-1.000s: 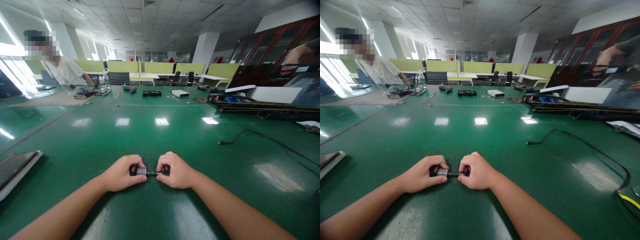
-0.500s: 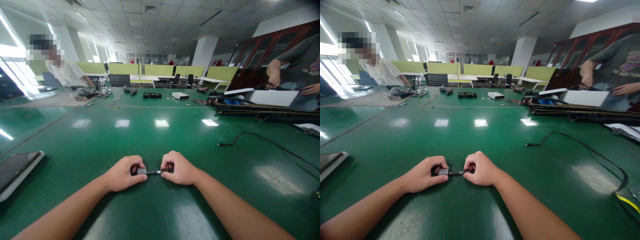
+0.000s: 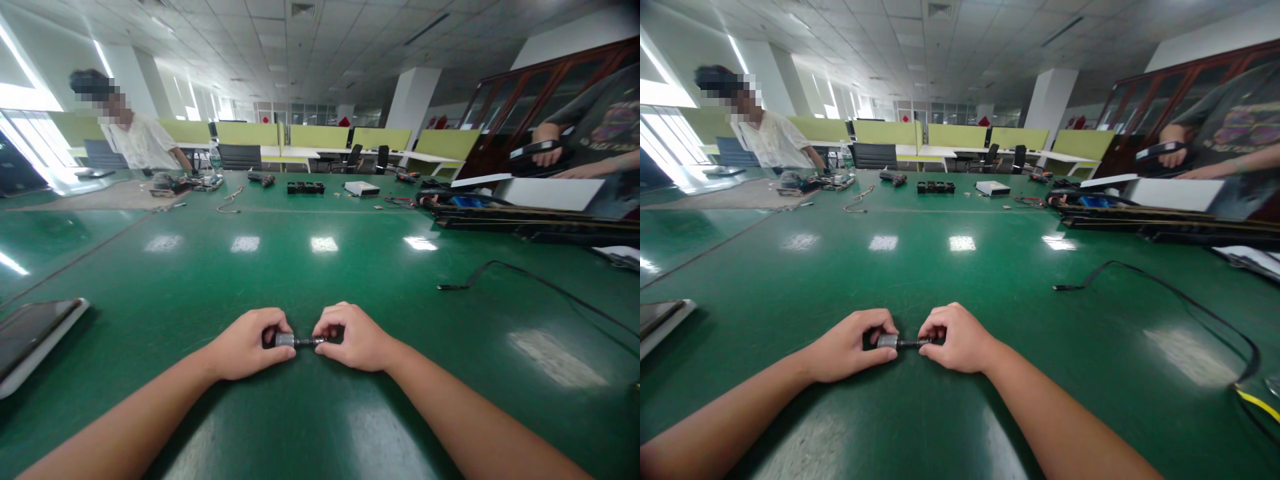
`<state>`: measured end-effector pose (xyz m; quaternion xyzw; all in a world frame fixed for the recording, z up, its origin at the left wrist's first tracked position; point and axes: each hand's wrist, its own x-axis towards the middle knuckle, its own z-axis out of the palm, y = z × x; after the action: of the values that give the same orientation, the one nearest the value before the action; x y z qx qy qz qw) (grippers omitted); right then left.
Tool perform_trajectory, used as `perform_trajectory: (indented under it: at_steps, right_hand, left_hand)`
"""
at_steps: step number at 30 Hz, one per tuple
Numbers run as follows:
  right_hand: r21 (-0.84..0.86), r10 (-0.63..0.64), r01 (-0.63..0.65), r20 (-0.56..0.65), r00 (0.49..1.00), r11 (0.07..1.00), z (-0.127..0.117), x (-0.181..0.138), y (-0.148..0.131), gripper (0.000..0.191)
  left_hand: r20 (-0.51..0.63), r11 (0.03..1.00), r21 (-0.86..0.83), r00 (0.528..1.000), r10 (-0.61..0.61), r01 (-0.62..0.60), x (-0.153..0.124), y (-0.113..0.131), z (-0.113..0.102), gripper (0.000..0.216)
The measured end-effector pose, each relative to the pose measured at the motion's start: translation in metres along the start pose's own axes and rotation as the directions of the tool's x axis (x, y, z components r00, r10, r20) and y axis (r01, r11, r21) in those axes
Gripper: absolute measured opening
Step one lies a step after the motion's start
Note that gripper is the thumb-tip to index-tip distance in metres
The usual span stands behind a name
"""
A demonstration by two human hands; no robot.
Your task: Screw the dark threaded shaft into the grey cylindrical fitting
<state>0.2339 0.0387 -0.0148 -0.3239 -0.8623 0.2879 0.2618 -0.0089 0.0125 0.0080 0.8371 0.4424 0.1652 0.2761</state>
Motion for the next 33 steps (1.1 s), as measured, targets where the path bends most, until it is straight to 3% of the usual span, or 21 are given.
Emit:
perform_trajectory:
  at_steps: [4, 18, 33]
  right_hand:
    - [0.038, 0.004, -0.005, 0.005, 1.0, 0.999, 0.008, 0.0, -0.008, 0.027]
    - [-0.004, -0.028, 0.028, 0.017, 0.999, 1.0, 0.012, 0.001, -0.011, 0.015]
    - [-0.03, -0.033, 0.034, 0.026, 0.999, 0.999, 0.012, 0.0, -0.01, 0.017]
  left_hand:
    - [-0.02, 1.0, -0.008, 1.0, 0.024, -0.024, 0.0, -0.001, 0.002, 0.02]
    - [0.002, 1.0, -0.018, 1.0, 0.009, -0.009, 0.0, 0.002, -0.001, 0.023]
    - [0.003, 0.999, 0.024, 1.0, -0.03, 0.03, 0.0, 0.001, 0.002, 0.026]
